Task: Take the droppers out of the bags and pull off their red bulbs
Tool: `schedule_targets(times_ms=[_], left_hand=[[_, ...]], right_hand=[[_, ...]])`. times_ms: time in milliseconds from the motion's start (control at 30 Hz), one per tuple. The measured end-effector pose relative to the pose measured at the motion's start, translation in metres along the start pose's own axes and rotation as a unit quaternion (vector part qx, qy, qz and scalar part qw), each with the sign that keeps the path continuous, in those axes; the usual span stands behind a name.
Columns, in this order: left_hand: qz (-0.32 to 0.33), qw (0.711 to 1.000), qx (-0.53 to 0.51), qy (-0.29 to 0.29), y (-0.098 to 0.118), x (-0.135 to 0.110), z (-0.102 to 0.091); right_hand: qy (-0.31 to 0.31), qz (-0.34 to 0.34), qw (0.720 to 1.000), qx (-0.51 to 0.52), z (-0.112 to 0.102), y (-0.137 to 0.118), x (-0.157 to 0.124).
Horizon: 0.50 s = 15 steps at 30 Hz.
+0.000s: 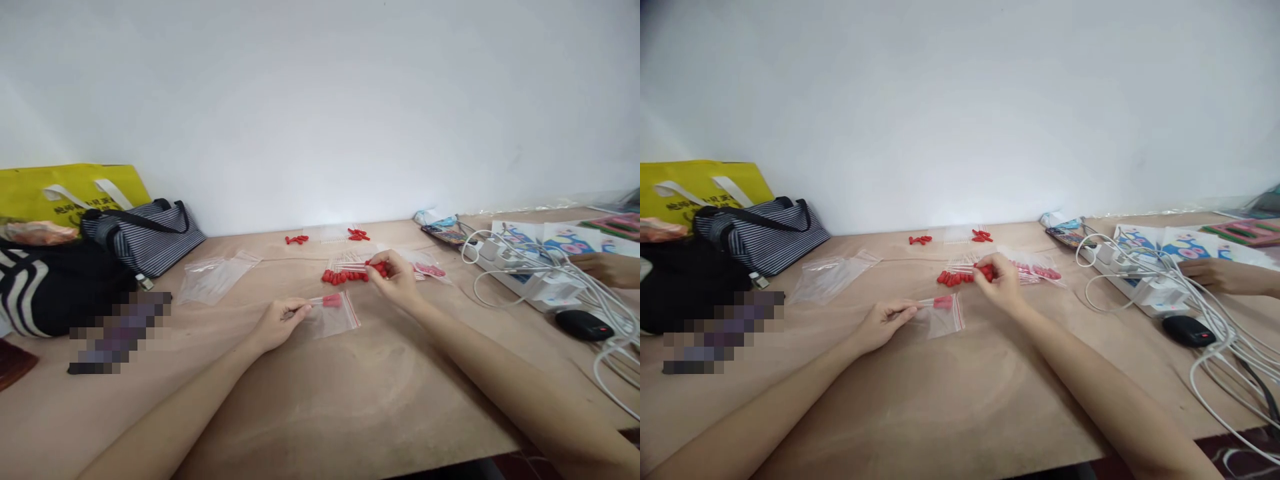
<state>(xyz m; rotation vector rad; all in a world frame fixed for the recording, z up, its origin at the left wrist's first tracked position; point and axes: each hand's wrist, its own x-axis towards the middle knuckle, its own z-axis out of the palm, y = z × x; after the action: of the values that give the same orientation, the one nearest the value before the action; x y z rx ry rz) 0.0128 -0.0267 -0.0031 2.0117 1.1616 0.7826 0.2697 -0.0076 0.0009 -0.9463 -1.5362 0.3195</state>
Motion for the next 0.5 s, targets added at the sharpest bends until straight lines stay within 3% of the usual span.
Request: schedule_targets(times_ms=[100, 233, 333, 500], left_hand=[[-0.122, 0.977, -0.167, 0.045, 0.009, 0.011, 0.008], [-0.262, 0.883, -0.388, 0.041, 0.021, 0.028, 0.015], [-0.320, 0.850, -0.416, 0.041, 0.024, 0.039, 0.014], [-0.360, 0.850, -0.383, 0.024, 0.023, 0.054, 0.010]], right_hand=[[-0.067, -0.155, 0.983, -0.068, 0.025, -0.012, -0.014], [-0.135, -0.266, 0.948, -0.113, 0.053, -0.018, -0.026], [-0.196, -0.296, 0.923, -0.147, 0.060, -0.016, -0.027], [-0.273, -0.271, 0.912, -0.141, 0.057, -0.011, -0.021]])
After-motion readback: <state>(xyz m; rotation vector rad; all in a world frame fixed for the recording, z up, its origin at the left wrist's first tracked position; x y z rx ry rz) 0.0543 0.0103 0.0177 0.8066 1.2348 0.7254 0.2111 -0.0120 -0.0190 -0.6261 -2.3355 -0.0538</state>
